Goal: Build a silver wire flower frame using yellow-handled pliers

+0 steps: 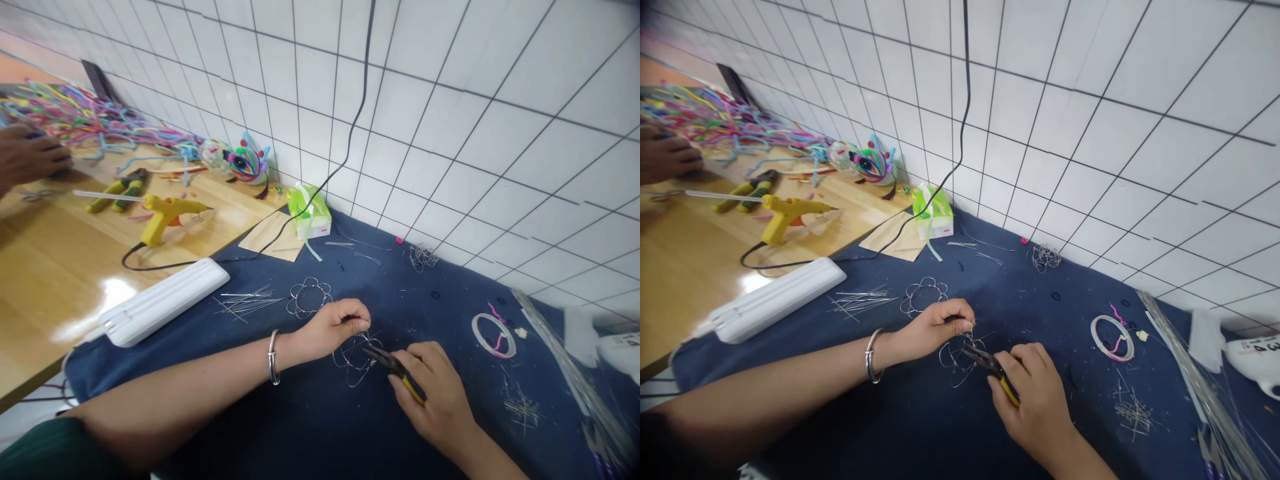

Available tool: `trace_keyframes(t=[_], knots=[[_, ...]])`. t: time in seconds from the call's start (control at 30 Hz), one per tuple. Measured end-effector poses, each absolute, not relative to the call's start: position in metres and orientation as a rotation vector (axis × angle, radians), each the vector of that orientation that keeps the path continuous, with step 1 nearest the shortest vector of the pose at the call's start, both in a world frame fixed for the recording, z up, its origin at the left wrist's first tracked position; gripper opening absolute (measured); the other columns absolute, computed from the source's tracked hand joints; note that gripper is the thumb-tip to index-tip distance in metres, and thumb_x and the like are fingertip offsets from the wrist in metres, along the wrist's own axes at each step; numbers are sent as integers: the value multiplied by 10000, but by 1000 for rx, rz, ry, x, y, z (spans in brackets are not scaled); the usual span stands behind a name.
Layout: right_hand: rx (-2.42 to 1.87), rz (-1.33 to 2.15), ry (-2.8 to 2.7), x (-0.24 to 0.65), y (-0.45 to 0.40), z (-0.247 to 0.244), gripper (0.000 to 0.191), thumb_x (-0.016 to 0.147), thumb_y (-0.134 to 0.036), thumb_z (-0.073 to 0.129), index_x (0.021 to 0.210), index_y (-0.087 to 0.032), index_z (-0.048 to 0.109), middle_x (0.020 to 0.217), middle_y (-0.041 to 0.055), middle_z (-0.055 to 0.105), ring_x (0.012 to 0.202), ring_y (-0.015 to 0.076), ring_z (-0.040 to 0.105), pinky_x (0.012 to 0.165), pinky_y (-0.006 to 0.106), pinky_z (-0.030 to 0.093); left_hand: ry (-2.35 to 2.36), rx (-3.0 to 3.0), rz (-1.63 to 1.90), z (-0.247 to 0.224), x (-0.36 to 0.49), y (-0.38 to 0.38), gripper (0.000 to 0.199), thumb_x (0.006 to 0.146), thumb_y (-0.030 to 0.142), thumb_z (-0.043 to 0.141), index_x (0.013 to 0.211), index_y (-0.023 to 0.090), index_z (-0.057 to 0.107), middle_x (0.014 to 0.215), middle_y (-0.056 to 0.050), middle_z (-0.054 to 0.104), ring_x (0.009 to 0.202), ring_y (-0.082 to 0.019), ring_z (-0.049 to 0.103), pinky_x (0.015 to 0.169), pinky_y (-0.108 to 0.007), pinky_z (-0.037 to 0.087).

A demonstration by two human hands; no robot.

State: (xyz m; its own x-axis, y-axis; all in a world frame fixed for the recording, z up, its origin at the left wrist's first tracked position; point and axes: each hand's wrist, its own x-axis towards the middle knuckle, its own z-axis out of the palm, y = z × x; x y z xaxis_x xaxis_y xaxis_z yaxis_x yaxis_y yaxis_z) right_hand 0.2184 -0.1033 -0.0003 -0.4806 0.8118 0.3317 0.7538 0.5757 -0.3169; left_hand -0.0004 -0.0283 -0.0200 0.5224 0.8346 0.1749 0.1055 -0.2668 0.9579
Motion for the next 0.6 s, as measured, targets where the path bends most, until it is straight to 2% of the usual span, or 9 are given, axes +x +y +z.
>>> trace_keyframes(t=[0.23, 0.6], knots=[[-1373, 355, -2152, 235, -90, -19, 205, 818, -241, 520, 1014, -188, 549, 917, 74, 551, 878, 196, 523, 778, 362, 451, 685, 1696, 826, -18, -1, -30, 122, 856, 220, 472, 810, 137, 548, 775, -6, 518, 703, -97, 486, 659, -221, 402], [-1320, 674, -2240, 222, -92, -14, 130, 827, -228, 492, 923, -190, 571, 842, 47, 548, 794, 156, 532, 717, 306, 461, 572, 1814, 850, -15, -2, -30, 126, 859, 197, 480, 786, 133, 560, 801, -33, 547, 766, -112, 515, 736, -250, 421]])
